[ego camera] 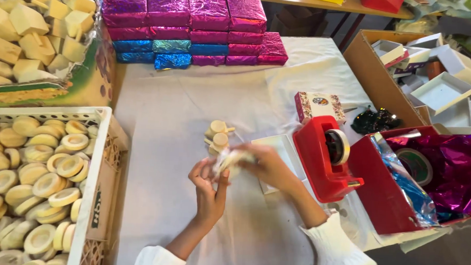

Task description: The person wipes several small wooden pieces with a white cloth, then places them into a small white box. The person closes the box and wipes the exterior of the box with the cloth.

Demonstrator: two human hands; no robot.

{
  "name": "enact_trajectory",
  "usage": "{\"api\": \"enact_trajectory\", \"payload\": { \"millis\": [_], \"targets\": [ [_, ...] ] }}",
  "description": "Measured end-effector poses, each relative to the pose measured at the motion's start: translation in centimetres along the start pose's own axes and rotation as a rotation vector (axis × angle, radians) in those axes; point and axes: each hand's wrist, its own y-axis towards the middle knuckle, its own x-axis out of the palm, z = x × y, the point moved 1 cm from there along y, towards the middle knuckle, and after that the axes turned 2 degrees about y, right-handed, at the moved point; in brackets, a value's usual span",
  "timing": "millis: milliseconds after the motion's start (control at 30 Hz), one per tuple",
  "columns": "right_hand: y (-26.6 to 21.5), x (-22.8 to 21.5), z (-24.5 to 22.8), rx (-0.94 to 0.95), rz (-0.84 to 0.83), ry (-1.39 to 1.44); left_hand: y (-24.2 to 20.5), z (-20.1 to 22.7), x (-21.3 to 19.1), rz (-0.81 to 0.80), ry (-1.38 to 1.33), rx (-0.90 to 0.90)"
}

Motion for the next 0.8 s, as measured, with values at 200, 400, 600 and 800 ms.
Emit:
{"api": "enact_trajectory", "payload": {
  "millis": [200, 400, 600, 800],
  "targets": [
    [-0.1, -1.0, 6.1, 0.208, 0.680, 0.258, 1.7, 5.1, 0.1, -0.066, 0.234, 0.081],
    [-1.5, -3.0, 9.4, 0.028, 0.923, 0.451, 0.2, 5.9, 3.7, -0.383, 0.775, 0.418],
    [-1.8, -2.8, 8.5, 0.086, 0.908, 0.351, 2.2, 3.3, 3.6, -0.637, 0.919, 0.373],
    [-1.6, -2.8, 5.7, 0.029, 0.797, 0.081, 4.0, 3.4, 0.6, -0.410, 0.735, 0.154]
  ]
}}
